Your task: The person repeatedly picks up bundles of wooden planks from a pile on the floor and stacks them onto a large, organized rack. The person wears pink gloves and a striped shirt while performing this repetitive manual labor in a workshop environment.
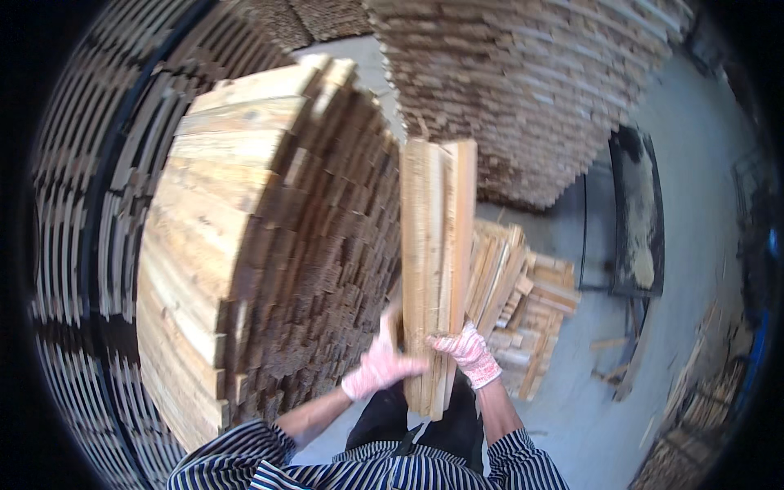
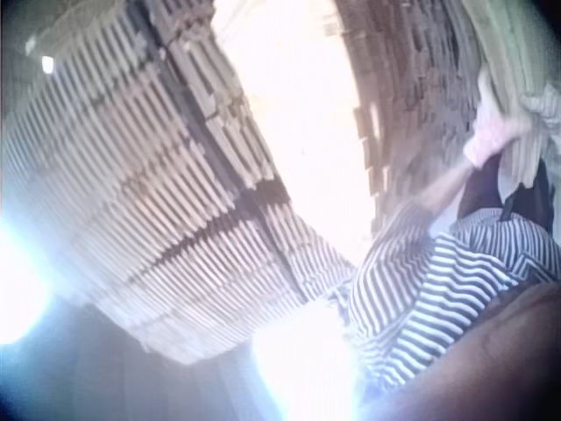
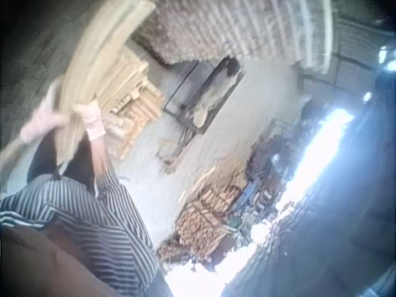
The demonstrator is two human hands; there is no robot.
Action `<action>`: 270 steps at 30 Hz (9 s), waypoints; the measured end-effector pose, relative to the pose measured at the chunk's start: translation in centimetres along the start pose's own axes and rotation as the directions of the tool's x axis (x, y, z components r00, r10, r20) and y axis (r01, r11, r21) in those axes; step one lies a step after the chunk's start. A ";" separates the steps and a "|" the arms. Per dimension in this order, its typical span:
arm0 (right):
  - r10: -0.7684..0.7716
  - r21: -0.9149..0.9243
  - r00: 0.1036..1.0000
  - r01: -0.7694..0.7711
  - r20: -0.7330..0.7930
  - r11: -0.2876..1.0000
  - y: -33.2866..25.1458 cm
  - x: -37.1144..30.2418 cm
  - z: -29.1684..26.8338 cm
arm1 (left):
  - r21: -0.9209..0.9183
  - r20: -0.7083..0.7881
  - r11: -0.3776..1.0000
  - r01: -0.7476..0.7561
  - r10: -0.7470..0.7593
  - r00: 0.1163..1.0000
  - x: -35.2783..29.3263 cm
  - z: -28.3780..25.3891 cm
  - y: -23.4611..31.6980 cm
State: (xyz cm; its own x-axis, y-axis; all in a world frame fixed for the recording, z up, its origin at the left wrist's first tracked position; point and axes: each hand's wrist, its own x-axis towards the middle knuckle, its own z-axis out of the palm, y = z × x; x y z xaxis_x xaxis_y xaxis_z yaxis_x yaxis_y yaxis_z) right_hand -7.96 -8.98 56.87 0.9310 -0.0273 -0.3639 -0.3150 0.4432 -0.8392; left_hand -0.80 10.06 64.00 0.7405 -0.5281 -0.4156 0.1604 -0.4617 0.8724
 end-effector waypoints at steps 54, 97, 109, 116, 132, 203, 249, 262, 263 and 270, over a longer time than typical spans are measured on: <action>-0.279 -0.896 0.866 0.338 0.416 -0.287 -36.6 45.3 34.5 | -0.752 -0.654 0.156 -0.641 -0.051 0.755 3.5 -33.9 13.4; -0.442 -0.847 0.749 0.529 0.494 -0.050 -34.5 42.3 38.4 | -0.802 -0.587 0.139 -0.581 0.002 0.810 3.4 -32.7 17.1; -0.328 -0.744 0.807 0.585 0.491 0.324 -29.9 21.4 35.6 | -0.709 -0.602 0.408 -0.576 0.077 0.795 5.2 -37.1 16.2; -0.638 -0.102 0.754 0.655 0.155 0.749 -26.1 9.8 22.9 | -0.540 -0.287 0.835 -0.104 -0.067 0.955 -10.5 -37.7 22.0; -0.432 -0.396 0.860 0.309 -0.272 0.865 -13.3 5.8 31.2 | 0.278 -0.734 0.799 0.532 -0.180 0.655 -36.2 -30.0 6.1; 0.181 -0.744 0.814 -0.578 -0.552 0.334 12.5 -6.7 -5.9 | 0.124 0.035 0.979 0.164 -0.169 0.985 -14.0 -3.5 -4.1; -0.402 -0.250 0.897 0.438 0.183 0.864 -22.3 4.6 16.5 | 0.180 -0.794 0.928 -0.327 0.333 0.508 -28.6 -18.8 12.5; -0.006 -0.571 0.673 0.623 0.740 -0.534 -32.6 14.3 45.8 | 0.202 -0.925 0.679 0.706 -0.103 0.365 -34.7 -43.8 -5.3; 0.026 -0.569 0.717 0.575 0.697 -0.588 -32.7 15.8 47.6 | 0.203 -0.916 0.682 0.702 -0.121 0.382 -34.4 -43.7 -4.6; 0.076 -0.387 0.651 0.537 0.756 -0.750 -32.1 27.5 56.9 | 0.338 -0.905 0.682 0.648 0.045 0.424 -35.5 -50.3 -3.6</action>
State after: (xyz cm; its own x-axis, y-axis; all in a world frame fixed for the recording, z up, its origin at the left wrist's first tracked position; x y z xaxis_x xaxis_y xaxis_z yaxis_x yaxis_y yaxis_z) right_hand 38.24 27.00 96.72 0.7210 0.6929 0.0051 0.6647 -0.6936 0.2777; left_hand 5.16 66.30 88.49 0.9113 0.4004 0.0959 0.3694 -0.8980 0.2389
